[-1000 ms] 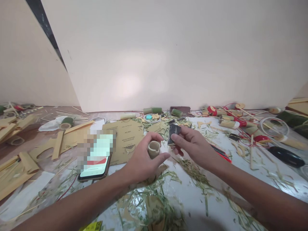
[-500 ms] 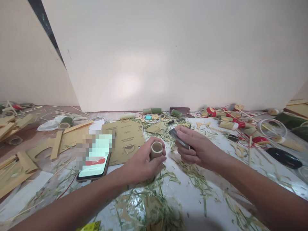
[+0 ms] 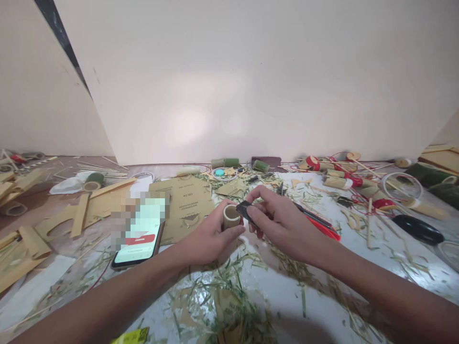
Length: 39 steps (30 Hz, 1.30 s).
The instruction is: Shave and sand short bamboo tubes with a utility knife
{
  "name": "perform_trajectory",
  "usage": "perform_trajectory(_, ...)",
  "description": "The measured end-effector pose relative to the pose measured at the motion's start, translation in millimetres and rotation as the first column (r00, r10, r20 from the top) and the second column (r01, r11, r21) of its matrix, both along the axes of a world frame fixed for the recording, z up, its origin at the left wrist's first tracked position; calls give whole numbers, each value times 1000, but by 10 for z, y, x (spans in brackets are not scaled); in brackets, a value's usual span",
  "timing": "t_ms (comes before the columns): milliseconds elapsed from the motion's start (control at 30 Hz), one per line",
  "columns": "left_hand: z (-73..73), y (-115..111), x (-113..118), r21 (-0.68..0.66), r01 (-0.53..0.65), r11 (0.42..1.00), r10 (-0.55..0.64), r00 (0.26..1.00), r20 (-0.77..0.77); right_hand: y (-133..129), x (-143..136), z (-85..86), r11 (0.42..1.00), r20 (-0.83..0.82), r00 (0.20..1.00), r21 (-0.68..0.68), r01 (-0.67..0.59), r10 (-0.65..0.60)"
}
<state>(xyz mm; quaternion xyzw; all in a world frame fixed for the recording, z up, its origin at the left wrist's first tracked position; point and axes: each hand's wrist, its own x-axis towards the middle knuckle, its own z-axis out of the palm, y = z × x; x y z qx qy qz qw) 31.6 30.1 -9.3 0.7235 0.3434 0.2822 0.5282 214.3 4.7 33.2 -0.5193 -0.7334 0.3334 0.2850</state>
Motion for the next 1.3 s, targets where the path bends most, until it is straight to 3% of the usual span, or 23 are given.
perform_trajectory(167, -1, 3, 3, 53, -15, 998, 17, 999, -34, 9, 12, -68, 968, 270, 962, 229, -102, 38)
perform_trajectory(300, 19, 3, 1, 87, -18, 996, 24, 998, -58, -20, 29, -169, 922, 347, 938, 356, -151, 20)
perform_trajectory(533, 40, -3, 17, 36, 9, 999, -8, 999, -48, 5, -9, -222, 919, 309, 951, 377, -116, -6)
perform_trajectory(1133, -38, 7, 23, 65, -11, 998, 10, 1000, 19, -15, -104, -215, 942, 160, 986, 336, -3, -55)
perform_trajectory(1300, -38, -24, 38, 7, -9, 1000, 9, 999, 50, -16, -129, -192, 945, 99, 992, 325, 45, -81)
